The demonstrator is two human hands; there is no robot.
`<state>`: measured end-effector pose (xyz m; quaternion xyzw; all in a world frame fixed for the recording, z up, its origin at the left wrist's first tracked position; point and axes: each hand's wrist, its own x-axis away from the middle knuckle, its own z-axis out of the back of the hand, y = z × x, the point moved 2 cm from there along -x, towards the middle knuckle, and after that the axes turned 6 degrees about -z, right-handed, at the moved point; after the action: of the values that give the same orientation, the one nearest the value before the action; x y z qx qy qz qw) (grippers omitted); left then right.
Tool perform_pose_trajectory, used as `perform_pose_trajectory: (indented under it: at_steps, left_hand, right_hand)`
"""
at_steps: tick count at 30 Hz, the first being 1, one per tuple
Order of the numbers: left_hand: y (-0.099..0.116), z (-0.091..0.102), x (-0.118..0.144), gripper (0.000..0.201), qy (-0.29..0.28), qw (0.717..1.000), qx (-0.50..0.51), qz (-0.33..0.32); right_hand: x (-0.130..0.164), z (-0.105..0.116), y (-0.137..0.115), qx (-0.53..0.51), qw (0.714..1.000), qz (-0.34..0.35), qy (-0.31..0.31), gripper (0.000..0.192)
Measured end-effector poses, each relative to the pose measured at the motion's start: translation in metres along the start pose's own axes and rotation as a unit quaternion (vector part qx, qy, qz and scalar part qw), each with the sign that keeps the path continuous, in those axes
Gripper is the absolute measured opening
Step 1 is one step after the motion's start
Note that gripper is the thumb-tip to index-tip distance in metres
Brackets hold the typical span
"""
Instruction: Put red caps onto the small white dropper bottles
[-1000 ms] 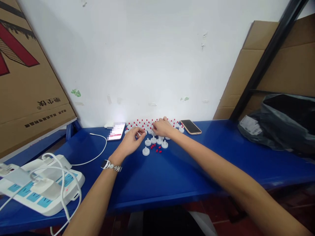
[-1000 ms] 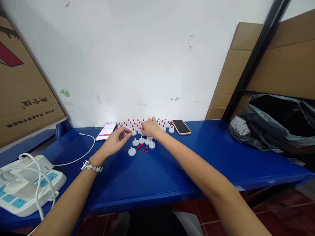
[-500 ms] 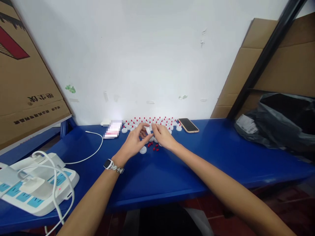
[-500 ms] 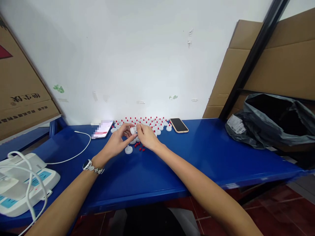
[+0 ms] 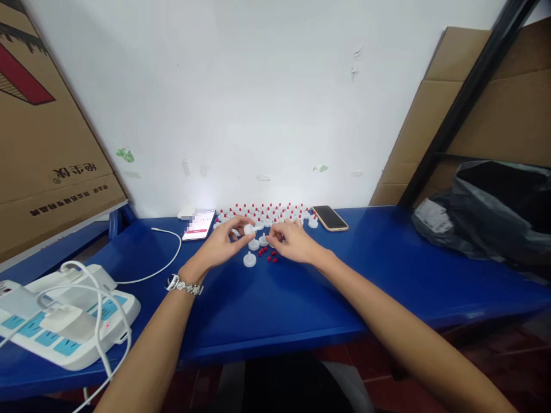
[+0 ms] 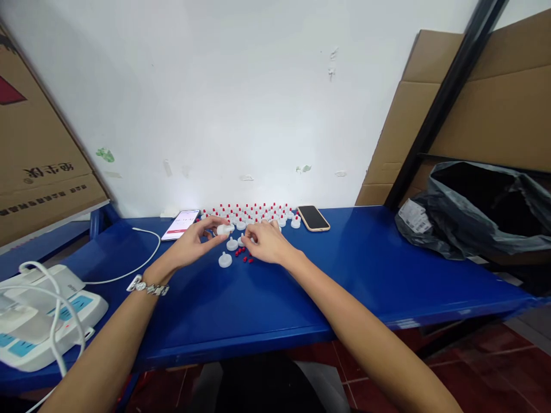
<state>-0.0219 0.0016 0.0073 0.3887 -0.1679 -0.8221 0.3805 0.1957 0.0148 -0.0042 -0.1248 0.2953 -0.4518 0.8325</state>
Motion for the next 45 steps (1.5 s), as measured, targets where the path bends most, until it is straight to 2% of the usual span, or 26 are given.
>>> perform_pose_trajectory:
  at_steps: [2, 6, 10, 13, 15, 18, 20, 23, 27, 31, 34, 36, 38, 41, 45]
  left_hand:
    - [0.002, -0.001, 0.001, 0.035, -0.018, 1.000, 0.001, 0.001]
    - [0.008, -0.006, 0.001, 0.033, -0.053, 0.999, -0.003, 0.002]
    - [0.015, -0.008, 0.001, 0.038, -0.077, 0.997, -0.011, -0.001]
    - [0.020, -0.002, 0.002, 0.039, -0.087, 0.996, -0.004, 0.012]
    - [0.021, 0.003, 0.002, 0.038, -0.073, 0.997, 0.008, 0.017]
    - [0.017, 0.008, 0.002, 0.038, -0.045, 0.999, 0.007, 0.023]
    - [0.013, 0.005, 0.001, 0.036, -0.044, 0.999, -0.006, 0.028]
    - [0.007, -0.001, 0.001, 0.032, -0.044, 0.998, -0.023, 0.028]
    - [0.002, -0.004, 0.002, 0.026, -0.032, 0.998, -0.043, 0.034]
    - [-0.004, -0.004, 0.006, 0.031, -0.088, 0.992, -0.025, 0.089]
    - [-0.006, -0.005, 0.008, 0.034, -0.118, 0.988, 0.004, 0.104]
    - [-0.006, -0.007, 0.008, 0.033, -0.123, 0.987, 0.014, 0.105]
    - [-0.005, -0.008, 0.007, 0.032, -0.115, 0.988, 0.014, 0.104]
    - [-0.003, -0.007, 0.005, 0.029, -0.083, 0.992, -0.009, 0.092]
    - [-0.001, -0.008, 0.003, 0.025, -0.033, 0.996, -0.056, 0.057]
  right_hand:
    - [0.002, -0.002, -0.003, -0.010, 1.000, -0.005, -0.001, 0.017]
    - [0.004, 0.000, -0.013, -0.152, 0.988, 0.009, 0.017, 0.025]
    - [0.005, 0.000, -0.021, -0.243, 0.970, 0.029, -0.009, 0.020]
    - [0.007, 0.001, -0.022, -0.259, 0.964, 0.015, -0.050, 0.018]
    - [0.010, 0.002, -0.022, -0.252, 0.963, 0.013, -0.097, 0.014]
    - [0.015, -0.001, -0.025, -0.203, 0.963, 0.023, -0.173, 0.007]
    - [0.016, -0.004, -0.027, -0.160, 0.968, 0.035, -0.192, 0.010]
    - [0.014, -0.008, -0.028, -0.126, 0.979, 0.045, -0.154, 0.012]
    - [0.003, -0.004, -0.012, -0.111, 0.993, 0.016, -0.048, 0.015]
    - [-0.017, 0.005, 0.015, 0.002, 0.997, -0.060, 0.041, 0.017]
    - [-0.036, 0.005, 0.028, 0.109, 0.990, -0.081, 0.044, 0.024]
    - [-0.047, 0.000, 0.032, 0.158, 0.984, -0.078, 0.025, 0.029]
    - [-0.056, -0.007, 0.034, 0.180, 0.981, -0.076, -0.001, 0.025]
    - [-0.064, -0.011, 0.032, 0.168, 0.982, -0.081, -0.004, 0.016]
    - [-0.060, -0.001, 0.025, 0.085, 0.992, -0.079, 0.049, 0.014]
